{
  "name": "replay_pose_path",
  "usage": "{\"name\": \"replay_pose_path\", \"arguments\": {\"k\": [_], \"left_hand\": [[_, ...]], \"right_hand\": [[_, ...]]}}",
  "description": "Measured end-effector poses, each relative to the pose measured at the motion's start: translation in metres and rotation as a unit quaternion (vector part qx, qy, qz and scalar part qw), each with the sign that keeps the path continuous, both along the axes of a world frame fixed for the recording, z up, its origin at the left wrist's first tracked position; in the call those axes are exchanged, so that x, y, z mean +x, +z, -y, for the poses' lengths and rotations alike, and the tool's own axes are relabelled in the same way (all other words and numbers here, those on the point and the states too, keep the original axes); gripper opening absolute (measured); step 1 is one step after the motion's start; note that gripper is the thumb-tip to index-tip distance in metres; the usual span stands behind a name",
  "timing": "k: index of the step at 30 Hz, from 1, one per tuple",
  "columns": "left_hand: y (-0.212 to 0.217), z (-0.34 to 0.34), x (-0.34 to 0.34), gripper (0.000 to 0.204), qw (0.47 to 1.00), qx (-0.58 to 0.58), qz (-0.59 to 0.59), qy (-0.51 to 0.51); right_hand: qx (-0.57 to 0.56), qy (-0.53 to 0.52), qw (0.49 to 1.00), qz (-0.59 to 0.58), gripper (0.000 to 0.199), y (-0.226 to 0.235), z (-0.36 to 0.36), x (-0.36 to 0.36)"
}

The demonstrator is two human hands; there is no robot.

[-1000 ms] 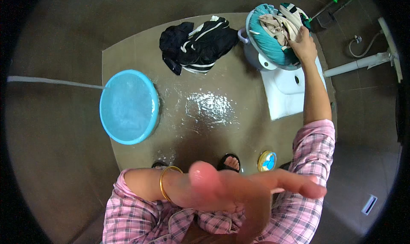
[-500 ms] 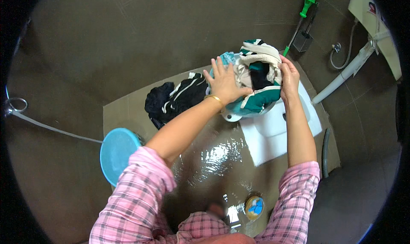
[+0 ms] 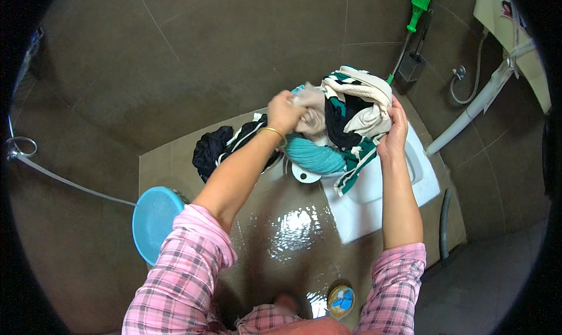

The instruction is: The person sits on the floor and hand-washes dark-colored clothes in a blue basin filled with water. They repeatedly submerge, scrub, and wring out the garments, then rinse them under a running tap before wringing them out again.

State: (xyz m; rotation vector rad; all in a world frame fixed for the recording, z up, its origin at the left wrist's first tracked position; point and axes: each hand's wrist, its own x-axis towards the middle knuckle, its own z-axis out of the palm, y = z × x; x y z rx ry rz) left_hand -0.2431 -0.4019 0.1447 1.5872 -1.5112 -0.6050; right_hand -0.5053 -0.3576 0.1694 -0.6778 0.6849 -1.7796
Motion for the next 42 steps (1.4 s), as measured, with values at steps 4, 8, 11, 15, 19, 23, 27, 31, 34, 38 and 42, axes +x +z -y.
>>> {"name": "replay_pose_path", "arguments": {"k": [4,8,11,15,19,23,27,31,34,38,42], "left_hand": [[0.015,0.003,0.007,0.04,0.981,-0.017,-0.142,0.128],[0.015,-0.011,-0.01,0.054,0.994,-0.08,0.017,0.072],[0.016,-0.042,-0.046,0.07,0.991,-0.08,0.102,0.019],[0.02,-0.063,-0.046,0.057,0.982,-0.061,0.153,-0.093],[0.018,-0.056,-0.053,0.035,0.985,-0.068,0.092,-0.128],[-0.009,-0.055,-0.038,0.024,0.967,-0.074,0.224,-0.095],[-0.023,-0.063,-0.007,0.027,0.973,-0.119,0.131,-0.15],[-0.012,-0.167,0.038,0.048,0.968,-0.169,0.065,-0.175],[-0.046,-0.255,0.108,0.029,0.944,-0.037,0.151,-0.292],[0.022,-0.324,0.191,0.013,0.949,0.165,0.113,-0.242],[0.121,-0.362,0.242,0.009,0.967,-0.116,0.086,-0.211]], "right_hand": [[-0.015,-0.01,0.992,-0.124,0.038,0.011,0.0,0.027],[-0.096,-0.149,0.724,-0.666,0.05,-0.008,-0.003,0.078],[-0.02,-0.196,0.52,-0.831,0.068,-0.029,-0.006,0.093],[-0.072,-0.127,0.684,-0.715,0.073,-0.031,0.003,0.079],[-0.102,-0.058,0.879,-0.462,0.057,-0.004,-0.012,0.069],[-0.079,-0.164,0.532,-0.827,0.036,-0.03,-0.016,0.107],[-0.08,-0.125,0.552,-0.82,0.033,-0.032,-0.007,0.122],[-0.08,-0.108,0.52,-0.843,0.027,-0.024,-0.015,0.104],[-0.048,-0.106,0.506,-0.854,0.027,-0.011,-0.016,0.116],[-0.19,-0.206,0.542,-0.792,0.028,0.017,-0.048,0.194],[-0.277,-0.011,0.706,-0.652,0.024,-0.044,-0.061,0.324]]}}
